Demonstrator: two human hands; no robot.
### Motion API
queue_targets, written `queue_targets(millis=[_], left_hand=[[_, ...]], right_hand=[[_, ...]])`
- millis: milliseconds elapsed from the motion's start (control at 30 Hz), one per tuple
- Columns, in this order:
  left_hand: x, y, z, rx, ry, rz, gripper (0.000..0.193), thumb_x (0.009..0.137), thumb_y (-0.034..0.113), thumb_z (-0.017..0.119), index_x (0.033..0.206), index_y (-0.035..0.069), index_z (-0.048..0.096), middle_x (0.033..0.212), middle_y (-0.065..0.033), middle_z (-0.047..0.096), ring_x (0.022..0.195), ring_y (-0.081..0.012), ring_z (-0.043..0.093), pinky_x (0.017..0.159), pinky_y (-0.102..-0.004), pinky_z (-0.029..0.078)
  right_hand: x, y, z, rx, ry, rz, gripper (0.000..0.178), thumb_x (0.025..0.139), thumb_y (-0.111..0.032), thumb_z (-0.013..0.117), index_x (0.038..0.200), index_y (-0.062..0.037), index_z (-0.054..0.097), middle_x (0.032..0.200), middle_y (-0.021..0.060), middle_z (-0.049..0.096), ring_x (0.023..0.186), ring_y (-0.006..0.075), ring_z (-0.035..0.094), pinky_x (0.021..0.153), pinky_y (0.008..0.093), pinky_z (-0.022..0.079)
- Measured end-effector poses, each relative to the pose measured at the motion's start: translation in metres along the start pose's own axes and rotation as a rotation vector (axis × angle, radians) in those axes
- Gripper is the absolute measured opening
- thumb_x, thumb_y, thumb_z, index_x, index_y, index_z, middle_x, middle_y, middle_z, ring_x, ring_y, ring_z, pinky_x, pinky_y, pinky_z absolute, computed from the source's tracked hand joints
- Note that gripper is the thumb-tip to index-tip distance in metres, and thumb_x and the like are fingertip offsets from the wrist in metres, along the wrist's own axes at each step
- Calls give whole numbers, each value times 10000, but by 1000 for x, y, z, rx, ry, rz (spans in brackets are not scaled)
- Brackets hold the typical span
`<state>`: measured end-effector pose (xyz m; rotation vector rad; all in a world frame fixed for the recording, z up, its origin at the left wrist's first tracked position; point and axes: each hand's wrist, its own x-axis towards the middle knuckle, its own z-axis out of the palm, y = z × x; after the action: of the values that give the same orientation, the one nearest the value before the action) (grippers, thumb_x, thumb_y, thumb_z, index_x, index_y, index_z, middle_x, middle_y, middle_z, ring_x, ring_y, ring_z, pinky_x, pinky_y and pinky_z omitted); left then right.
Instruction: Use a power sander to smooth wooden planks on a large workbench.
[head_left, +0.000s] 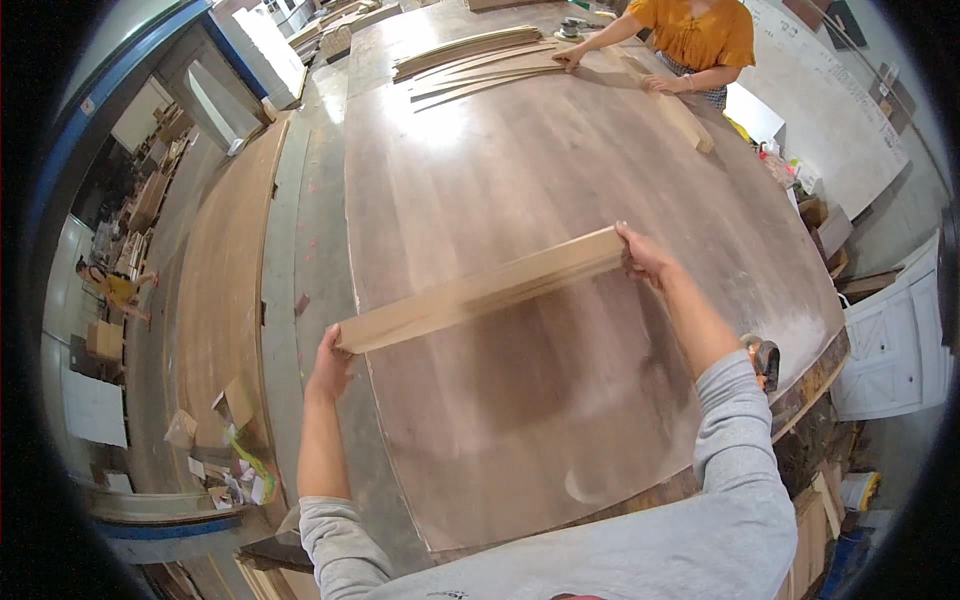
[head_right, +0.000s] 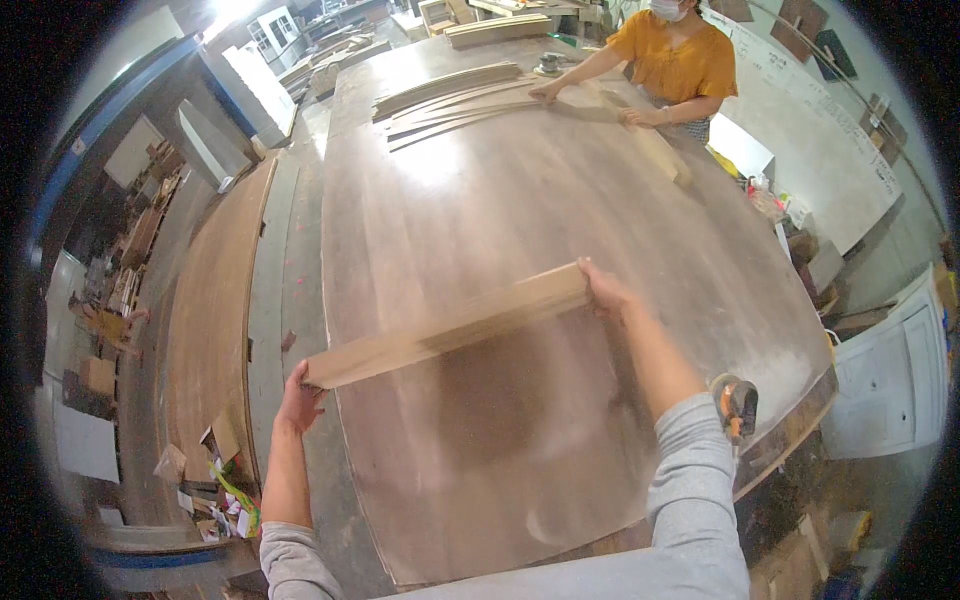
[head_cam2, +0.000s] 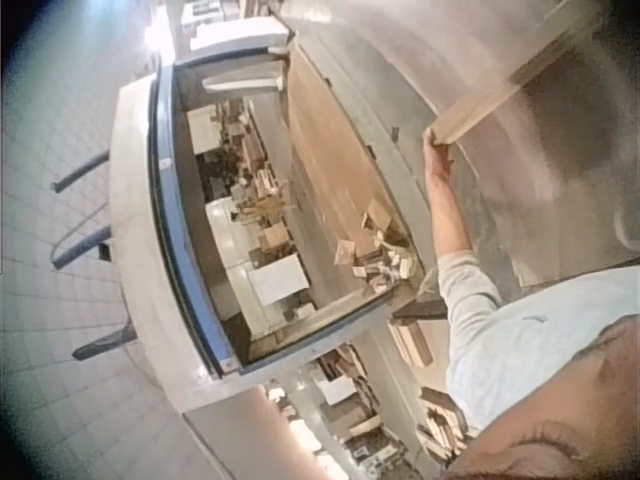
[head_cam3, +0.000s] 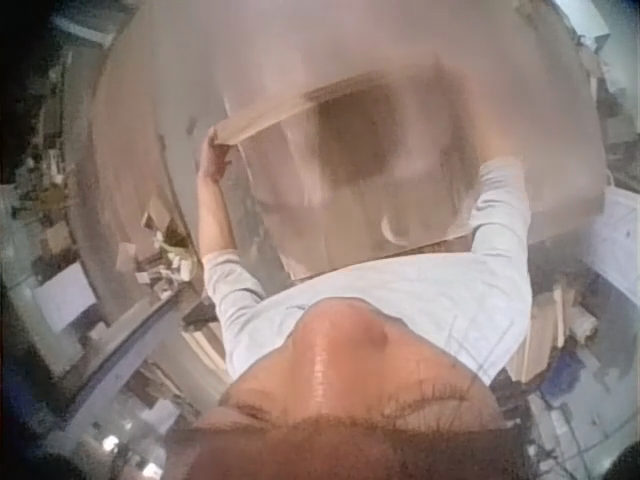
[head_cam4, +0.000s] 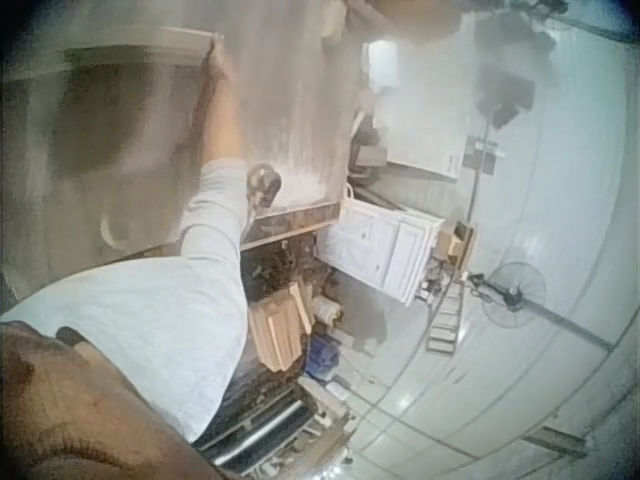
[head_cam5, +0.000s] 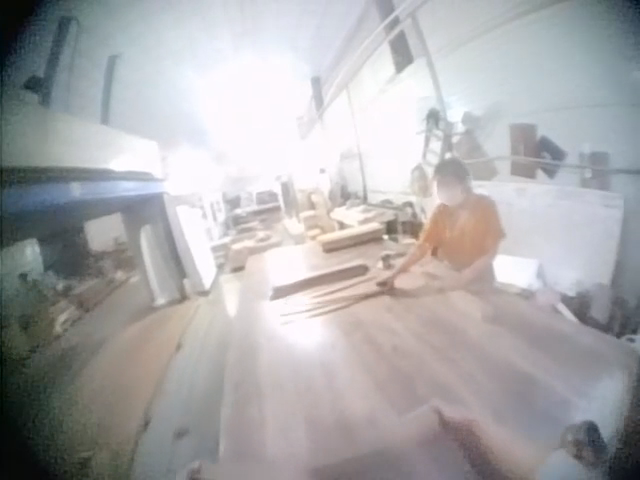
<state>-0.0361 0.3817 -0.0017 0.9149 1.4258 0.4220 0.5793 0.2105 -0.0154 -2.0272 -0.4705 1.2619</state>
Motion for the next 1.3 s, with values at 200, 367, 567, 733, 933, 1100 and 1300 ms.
queue_targets(millis=[200, 367, 567, 733, 933, 1100, 1300], left_hand=[[26, 34, 5, 134, -8, 18, 1033, 829, 849, 442, 1616, 185, 366, 1682, -142, 315, 1525, -332, 307, 1168, -737, -24], [39, 29, -7, 126, -38, 46, 1034, 823, 850, 442, 1618, 193, 366, 1682, -155, 308, 1476, -348, 366, 1168, -736, 16], [28, 45, 5, 111, 79, -12, 979, 837, 801, 508, 1558, 142, 444, 1560, -148, 438, 1366, -308, 457, 1157, -585, 275], [30, 46, 5, 136, 60, 29, 919, 848, 764, 537, 1499, 115, 506, 1424, -127, 534, 1264, -275, 504, 1061, -461, 368], [17, 48, 29, 55, 86, 74, 699, 904, 674, 555, 1337, 129, 619, 1264, -80, 608, 1112, -221, 557, 1005, -385, 413], [33, 52, 60, 81, 18, 54, 822, 895, 705, 549, 1472, 118, 535, 1451, -110, 530, 1226, -268, 513, 1016, -399, 397], [26, 64, 76, 98, 88, 10, 858, 878, 728, 575, 1453, 93, 533, 1396, -115, 545, 1239, -262, 518, 1072, -410, 397]], right_hand=[[19, -62, 8, -49, 15, -37, 811, 935, -770, 453, 1483, -176, 521, 1470, 103, 518, 1279, 272, 513, 948, 448, 477], [31, -70, 3, -108, -24, -61, 796, 953, -762, 427, 1508, -197, 506, 1498, 93, 503, 1388, 282, 457, 1018, 475, 451], [43, -64, -3, 21, -32, -15, 789, 947, -764, 434, 1499, -206, 519, 1495, 80, 519, 1376, 273, 480, 1018, 497, 442], [38, -63, -2, -11, -10, -21, 796, 945, -761, 436, 1508, -203, 510, 1507, 81, 517, 1379, 260, 486, 1031, 506, 434], [45, -53, -11, -8, -9, -30, 861, 916, -791, 449, 1541, -201, 479, 1549, 83, 492, 1433, 260, 448, 1052, 509, 422], [68, -30, -60, 39, 45, -9, 904, 901, -812, 443, 1578, -214, 417, 1567, 89, 462, 1438, 274, 438, 1099, 570, 377], [64, -35, -56, 50, 121, -29, 905, 910, -791, 447, 1572, -174, 443, 1621, 132, 415, 1483, 320, 394, 1122, 609, 328]])
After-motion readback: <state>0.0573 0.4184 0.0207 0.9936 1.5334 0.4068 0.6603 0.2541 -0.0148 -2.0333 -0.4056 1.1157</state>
